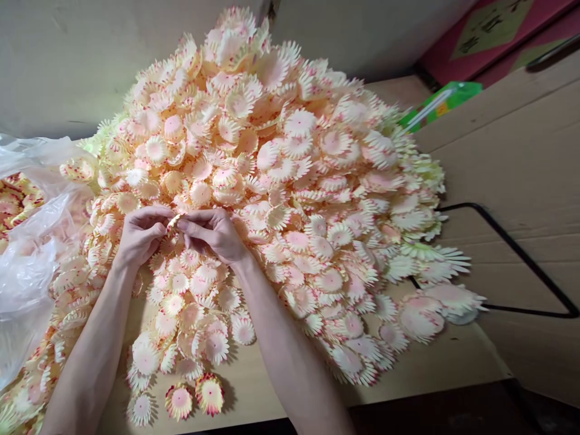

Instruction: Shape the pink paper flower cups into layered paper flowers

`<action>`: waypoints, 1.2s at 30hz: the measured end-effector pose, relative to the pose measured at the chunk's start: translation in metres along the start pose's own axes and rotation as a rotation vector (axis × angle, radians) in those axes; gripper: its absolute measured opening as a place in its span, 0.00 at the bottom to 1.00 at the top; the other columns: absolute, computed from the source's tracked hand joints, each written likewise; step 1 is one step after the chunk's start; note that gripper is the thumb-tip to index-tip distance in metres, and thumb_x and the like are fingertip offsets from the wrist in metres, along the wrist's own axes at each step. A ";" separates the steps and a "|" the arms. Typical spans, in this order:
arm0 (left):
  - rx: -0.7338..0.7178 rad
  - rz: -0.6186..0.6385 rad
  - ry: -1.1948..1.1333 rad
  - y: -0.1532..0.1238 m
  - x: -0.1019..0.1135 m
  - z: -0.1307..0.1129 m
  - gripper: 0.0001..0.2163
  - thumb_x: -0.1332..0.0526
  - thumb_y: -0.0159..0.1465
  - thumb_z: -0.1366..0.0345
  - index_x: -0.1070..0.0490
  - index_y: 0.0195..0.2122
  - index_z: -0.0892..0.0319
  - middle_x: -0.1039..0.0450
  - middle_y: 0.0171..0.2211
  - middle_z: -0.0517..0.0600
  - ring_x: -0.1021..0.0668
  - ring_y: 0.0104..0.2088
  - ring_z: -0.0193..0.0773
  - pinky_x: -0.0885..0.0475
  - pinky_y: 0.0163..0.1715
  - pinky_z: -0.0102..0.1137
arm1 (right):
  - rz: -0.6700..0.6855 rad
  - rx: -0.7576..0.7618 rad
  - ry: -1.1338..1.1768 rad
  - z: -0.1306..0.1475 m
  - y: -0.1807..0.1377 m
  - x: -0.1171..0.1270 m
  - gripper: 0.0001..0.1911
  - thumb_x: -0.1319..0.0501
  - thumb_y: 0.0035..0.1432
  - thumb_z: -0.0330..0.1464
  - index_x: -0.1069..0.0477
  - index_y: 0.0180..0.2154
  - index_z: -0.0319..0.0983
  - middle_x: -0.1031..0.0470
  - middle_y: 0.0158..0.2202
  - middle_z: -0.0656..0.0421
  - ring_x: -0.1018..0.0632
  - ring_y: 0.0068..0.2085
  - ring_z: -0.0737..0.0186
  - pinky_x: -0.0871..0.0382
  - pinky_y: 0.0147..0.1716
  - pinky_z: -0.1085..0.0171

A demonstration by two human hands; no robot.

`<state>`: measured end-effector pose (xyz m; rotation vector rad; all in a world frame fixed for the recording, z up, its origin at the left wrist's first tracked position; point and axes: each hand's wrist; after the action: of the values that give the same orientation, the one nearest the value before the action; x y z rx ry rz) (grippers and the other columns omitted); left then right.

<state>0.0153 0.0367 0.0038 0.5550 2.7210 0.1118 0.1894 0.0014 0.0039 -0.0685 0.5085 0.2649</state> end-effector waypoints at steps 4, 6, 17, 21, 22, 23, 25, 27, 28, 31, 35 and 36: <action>-0.010 -0.002 0.041 0.001 -0.001 -0.001 0.10 0.25 0.49 0.66 0.17 0.33 0.55 0.19 0.39 0.51 0.19 0.39 0.36 0.24 0.40 0.29 | 0.014 0.003 0.024 0.001 0.000 0.001 0.10 0.29 0.52 0.37 0.20 0.32 0.37 0.27 0.18 0.64 0.35 0.14 0.76 0.46 0.12 0.72; -0.002 0.004 0.036 0.000 -0.002 -0.002 0.10 0.25 0.49 0.66 0.17 0.34 0.55 0.19 0.41 0.53 0.19 0.42 0.38 0.24 0.42 0.31 | 0.006 -0.011 0.026 0.000 0.000 0.000 0.11 0.28 0.51 0.38 0.20 0.32 0.37 0.27 0.18 0.64 0.35 0.14 0.76 0.46 0.12 0.72; 0.028 -0.012 0.002 0.000 -0.004 -0.003 0.11 0.24 0.48 0.67 0.18 0.33 0.55 0.17 0.37 0.50 0.17 0.37 0.35 0.22 0.38 0.28 | -0.022 -0.007 0.016 -0.002 0.001 0.000 0.11 0.27 0.47 0.37 0.20 0.31 0.37 0.28 0.16 0.64 0.35 0.13 0.76 0.47 0.11 0.73; 0.037 -0.018 0.004 0.000 -0.005 -0.002 0.11 0.24 0.47 0.67 0.18 0.33 0.56 0.17 0.37 0.51 0.17 0.36 0.36 0.22 0.38 0.28 | -0.036 -0.020 0.002 -0.001 0.001 -0.002 0.12 0.26 0.46 0.38 0.21 0.30 0.36 0.28 0.16 0.65 0.36 0.13 0.76 0.48 0.10 0.73; 0.038 -0.012 0.001 0.000 -0.005 -0.002 0.11 0.24 0.48 0.67 0.18 0.33 0.56 0.17 0.37 0.51 0.17 0.36 0.35 0.22 0.37 0.28 | -0.036 -0.020 0.009 -0.001 0.001 -0.003 0.12 0.26 0.46 0.38 0.21 0.30 0.36 0.28 0.16 0.65 0.36 0.13 0.76 0.48 0.10 0.73; 0.038 -0.006 -0.002 0.000 -0.005 -0.002 0.11 0.24 0.48 0.67 0.18 0.33 0.56 0.17 0.37 0.51 0.17 0.36 0.35 0.22 0.37 0.28 | -0.036 -0.019 0.017 -0.001 0.001 -0.003 0.12 0.26 0.46 0.37 0.21 0.30 0.37 0.28 0.16 0.64 0.36 0.13 0.76 0.48 0.11 0.73; 0.040 -0.001 -0.003 0.000 -0.005 -0.002 0.11 0.24 0.49 0.67 0.18 0.33 0.56 0.17 0.36 0.51 0.18 0.35 0.35 0.22 0.37 0.28 | -0.041 -0.017 0.026 0.000 0.001 -0.004 0.11 0.26 0.46 0.37 0.21 0.30 0.37 0.28 0.16 0.64 0.36 0.13 0.76 0.47 0.11 0.73; 0.045 -0.004 0.001 0.000 -0.005 -0.003 0.11 0.24 0.48 0.67 0.18 0.33 0.56 0.17 0.37 0.51 0.17 0.35 0.36 0.22 0.37 0.29 | -0.045 -0.018 0.023 0.000 0.001 -0.005 0.11 0.27 0.46 0.37 0.21 0.29 0.36 0.28 0.16 0.64 0.36 0.13 0.76 0.47 0.11 0.72; 0.047 -0.007 0.003 0.000 -0.005 -0.003 0.11 0.24 0.48 0.67 0.18 0.33 0.56 0.17 0.37 0.51 0.17 0.35 0.36 0.22 0.37 0.29 | -0.047 -0.017 0.021 0.000 0.001 -0.005 0.10 0.27 0.46 0.36 0.21 0.29 0.36 0.28 0.16 0.64 0.36 0.13 0.76 0.47 0.11 0.72; 0.049 -0.013 0.009 0.000 -0.005 -0.003 0.11 0.24 0.48 0.67 0.18 0.34 0.56 0.17 0.37 0.51 0.17 0.35 0.36 0.22 0.37 0.29 | -0.038 -0.006 0.022 0.000 0.000 -0.003 0.09 0.28 0.47 0.35 0.21 0.30 0.36 0.28 0.16 0.64 0.35 0.14 0.75 0.47 0.12 0.72; 0.068 -0.015 0.050 -0.001 -0.004 -0.003 0.11 0.25 0.49 0.66 0.18 0.35 0.56 0.17 0.37 0.52 0.17 0.34 0.36 0.22 0.38 0.29 | -0.043 0.002 0.010 -0.002 0.000 0.001 0.07 0.31 0.49 0.34 0.23 0.28 0.36 0.29 0.15 0.65 0.36 0.13 0.75 0.47 0.13 0.71; 0.068 -0.025 0.070 -0.002 -0.004 -0.003 0.10 0.25 0.50 0.65 0.18 0.34 0.56 0.17 0.36 0.52 0.17 0.34 0.35 0.23 0.37 0.29 | -0.049 0.004 0.005 -0.002 0.000 0.001 0.07 0.31 0.49 0.34 0.23 0.28 0.36 0.30 0.15 0.66 0.37 0.13 0.75 0.47 0.13 0.71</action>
<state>0.0171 0.0338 0.0074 0.5451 2.8081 0.0325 0.1892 0.0019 0.0013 -0.0776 0.5113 0.2156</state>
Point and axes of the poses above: each hand's wrist, its own y-axis towards the middle knuckle, its own x-axis out of the back of the hand, z = x × y
